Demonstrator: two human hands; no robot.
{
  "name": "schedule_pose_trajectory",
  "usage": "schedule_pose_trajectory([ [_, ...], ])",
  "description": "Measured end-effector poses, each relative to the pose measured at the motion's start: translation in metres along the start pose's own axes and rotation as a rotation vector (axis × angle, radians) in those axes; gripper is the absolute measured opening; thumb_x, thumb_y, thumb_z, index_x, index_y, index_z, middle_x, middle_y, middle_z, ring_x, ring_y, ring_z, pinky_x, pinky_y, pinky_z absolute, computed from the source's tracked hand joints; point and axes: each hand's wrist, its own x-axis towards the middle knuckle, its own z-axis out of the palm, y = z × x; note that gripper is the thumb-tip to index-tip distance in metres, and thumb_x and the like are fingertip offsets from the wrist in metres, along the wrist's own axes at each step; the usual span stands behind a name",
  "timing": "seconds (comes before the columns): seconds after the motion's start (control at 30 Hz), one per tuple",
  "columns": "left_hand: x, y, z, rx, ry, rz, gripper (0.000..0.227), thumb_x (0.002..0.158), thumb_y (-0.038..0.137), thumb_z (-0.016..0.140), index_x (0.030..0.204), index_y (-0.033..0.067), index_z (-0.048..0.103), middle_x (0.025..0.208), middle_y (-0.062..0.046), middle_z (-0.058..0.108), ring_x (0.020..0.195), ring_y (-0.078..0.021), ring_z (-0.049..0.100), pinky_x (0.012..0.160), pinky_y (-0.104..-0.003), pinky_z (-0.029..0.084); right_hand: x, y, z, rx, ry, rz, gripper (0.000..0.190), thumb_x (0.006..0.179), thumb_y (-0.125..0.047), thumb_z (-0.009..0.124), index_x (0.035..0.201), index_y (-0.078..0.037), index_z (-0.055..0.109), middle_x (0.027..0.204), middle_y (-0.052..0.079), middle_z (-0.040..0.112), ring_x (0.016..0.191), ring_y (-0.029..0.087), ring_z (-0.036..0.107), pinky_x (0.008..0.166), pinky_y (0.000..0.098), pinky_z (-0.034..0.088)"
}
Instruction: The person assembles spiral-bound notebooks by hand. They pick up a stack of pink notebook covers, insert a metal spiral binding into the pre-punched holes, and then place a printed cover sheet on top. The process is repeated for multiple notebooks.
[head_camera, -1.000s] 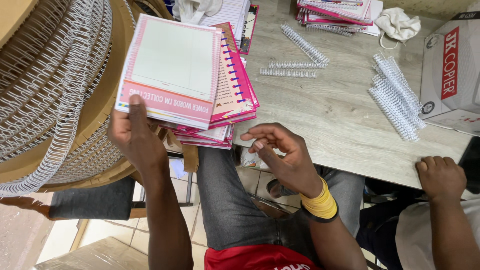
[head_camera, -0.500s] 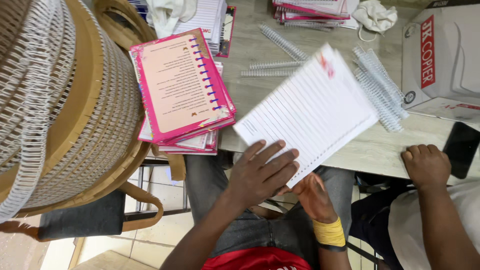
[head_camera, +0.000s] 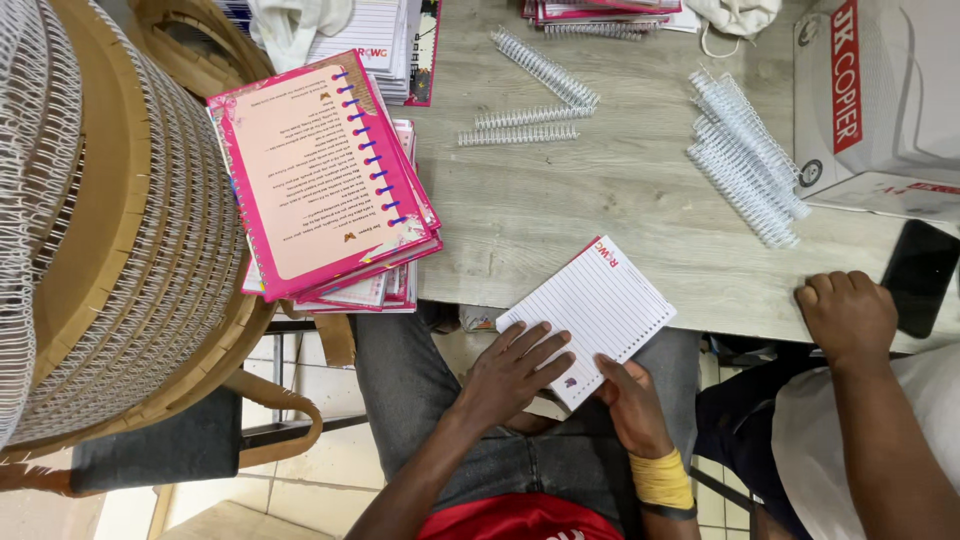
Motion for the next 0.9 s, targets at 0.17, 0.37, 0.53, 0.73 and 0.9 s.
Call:
schedule_pose_trajectory([
  [0.17,0.056,-0.002,-0.049,-0.045,0.149,-0.026,0.026,0.11,-0.003,0.06,0.131,0.0092,0.069,0.136,-0.009,0.07,0.121,-0.0313,0.069,0.106,-0.052,0.055,-0.015,-0.026,-0.002,-0.057,-0.279,-0.25,0.033,0.114,-0.038,0.051,0.106,-0.007,0.056,0.097,0.01,0.058,0.085,0.025,0.06,0.072,0.0431,0.054],
  [0.37,0.102,-0.009,-0.097,0.179,0.148,0.003,0.017,0.106,0.001,0.064,0.12,0.0081,0.069,0.118,-0.009,0.071,0.102,-0.0283,0.068,0.102,-0.048,0.055,-0.073,-0.097,0.058,-0.759,0.191,-0.914,0.026,0.098,-0.021,0.076,0.114,-0.003,0.065,0.105,0.012,0.07,0.099,0.025,0.067,0.093,0.0369,0.054],
  [0.53,0.116,0.009,-0.104,0.169,0.117,0.121,0.012,0.106,-0.002,0.064,0.111,0.0054,0.072,0.101,-0.008,0.069,0.09,-0.0254,0.063,0.114,-0.049,0.052,-0.075,-0.144,0.098,-1.535,-0.092,-1.125,0.061,0.092,-0.03,0.08,0.143,0.0,0.063,0.143,0.014,0.069,0.133,0.034,0.064,0.115,0.0474,0.048],
  [0.73,0.103,0.025,-0.119,0.338,0.475,-0.053,0.008,0.11,0.023,0.071,0.108,0.0257,0.078,0.124,0.004,0.081,0.112,-0.0202,0.08,0.111,-0.041,0.046,-0.058,-0.139,0.077,-1.542,0.056,-0.981,0.056,0.081,-0.007,0.068,0.134,-0.023,0.074,0.096,0.009,0.082,0.081,0.033,0.076,0.066,0.0461,0.054],
  [0.9,0.077,0.006,-0.104,-0.65,0.637,-1.012,0.064,0.099,0.047,0.067,0.146,0.0057,0.053,0.158,-0.014,0.056,0.135,-0.0277,0.061,0.118,-0.043,0.049,-0.041,-0.129,0.026,-0.441,0.133,-0.586,0.033,0.102,-0.031,0.076,0.117,-0.001,0.076,0.101,-0.002,0.071,0.09,0.008,0.059,0.078,0.0249,0.049],
])
